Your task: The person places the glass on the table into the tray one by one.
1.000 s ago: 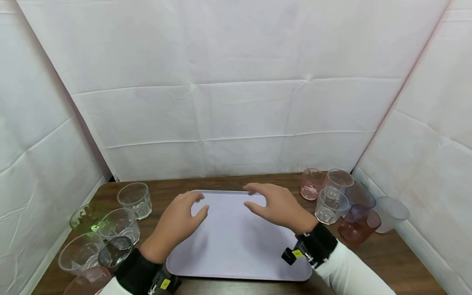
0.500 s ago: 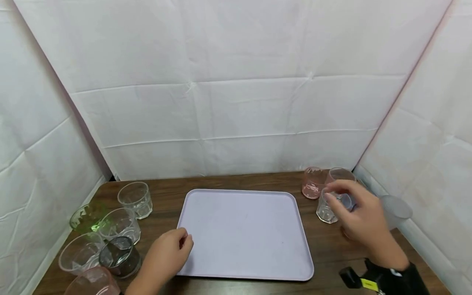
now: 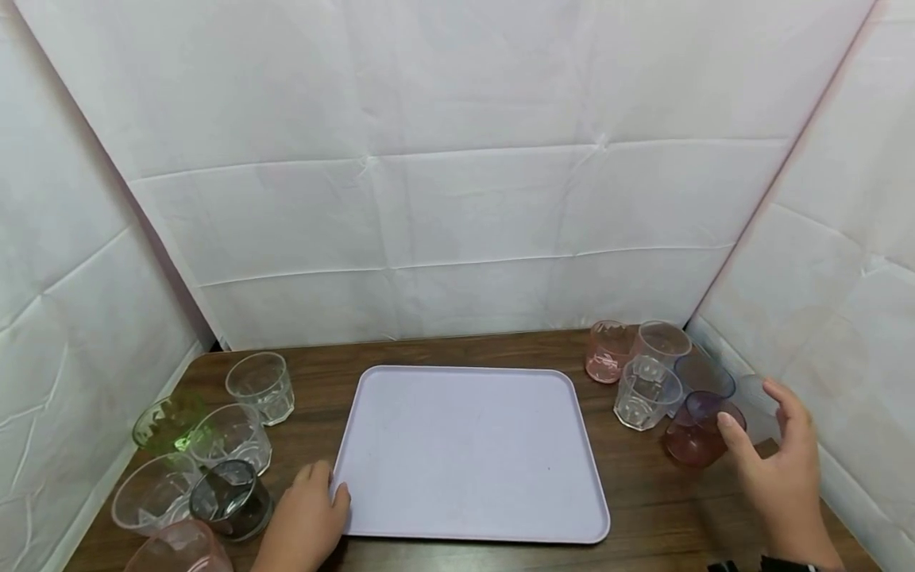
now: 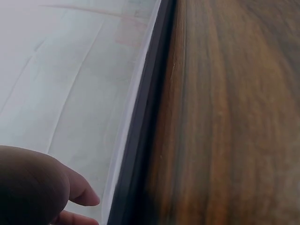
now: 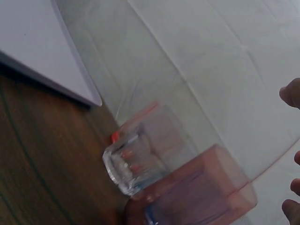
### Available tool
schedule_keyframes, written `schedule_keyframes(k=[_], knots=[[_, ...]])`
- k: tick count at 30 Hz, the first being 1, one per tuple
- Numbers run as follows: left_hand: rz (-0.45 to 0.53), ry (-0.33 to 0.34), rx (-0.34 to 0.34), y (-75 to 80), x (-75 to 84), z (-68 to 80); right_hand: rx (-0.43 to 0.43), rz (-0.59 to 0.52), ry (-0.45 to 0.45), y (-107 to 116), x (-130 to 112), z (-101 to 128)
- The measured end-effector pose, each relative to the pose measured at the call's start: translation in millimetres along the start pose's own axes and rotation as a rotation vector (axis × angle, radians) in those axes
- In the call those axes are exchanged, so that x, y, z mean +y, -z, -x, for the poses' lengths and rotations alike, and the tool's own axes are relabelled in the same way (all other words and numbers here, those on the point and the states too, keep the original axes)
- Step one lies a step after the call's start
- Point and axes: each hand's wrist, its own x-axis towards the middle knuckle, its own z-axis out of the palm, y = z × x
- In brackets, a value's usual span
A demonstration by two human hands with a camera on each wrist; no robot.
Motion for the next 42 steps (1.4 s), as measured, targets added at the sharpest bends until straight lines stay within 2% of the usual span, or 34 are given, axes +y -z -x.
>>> schedule_keyframes(k=[5, 9, 12, 14, 16, 19, 23, 26, 32, 35, 39, 42], knots=[[0.04, 0.035, 0.0, -2.0, -4.3, 2.4, -0.017, -0.016, -0.084, -5.2, 21.2, -2.0], [0.05, 0.051, -0.033, -1.1, -5.5, 1.9, -0.066, -0.021, -0.14, -10.6, 31.1, 2.9], [0.059, 0.05, -0.057, -0.4, -7.0, 1.4, -0.122, -0.037, -0.145, -14.8, 37.6, 7.2], [0.067, 0.044, -0.061, 0.0, -8.0, 1.3, -0.153, -0.052, -0.118, -17.4, 42.4, 9.7], [0.073, 0.036, -0.064, 0.2, -9.1, 0.9, -0.168, -0.112, -0.086, -20.1, 47.3, 11.2], [0.074, 0.04, -0.082, 0.9, -9.4, -0.3, -0.176, -0.267, -0.067, -24.7, 54.1, 13.0], [0.068, 0.061, -0.122, 1.0, -10.2, -2.8, -0.164, -0.504, -0.106, -31.3, 60.8, 14.9], [0.061, 0.058, -0.132, 0.0, -12.7, -3.5, -0.147, -0.556, -0.144, -35.4, 64.1, 16.0], [0.07, 0.02, -0.098, -1.9, -12.8, -2.4, -0.157, -0.479, -0.236, -40.0, 66.7, 16.2], [0.076, 0.016, -0.089, -3.0, -11.7, -2.4, -0.162, -0.378, -0.292, -42.0, 66.9, 15.3], [0.077, 0.015, -0.09, -3.6, -11.7, -2.6, -0.159, -0.182, -0.333, -43.9, 67.7, 15.3], [0.082, 0.008, -0.088, -3.6, -12.5, -2.5, -0.148, -0.1, -0.347, -44.7, 68.6, 16.2]])
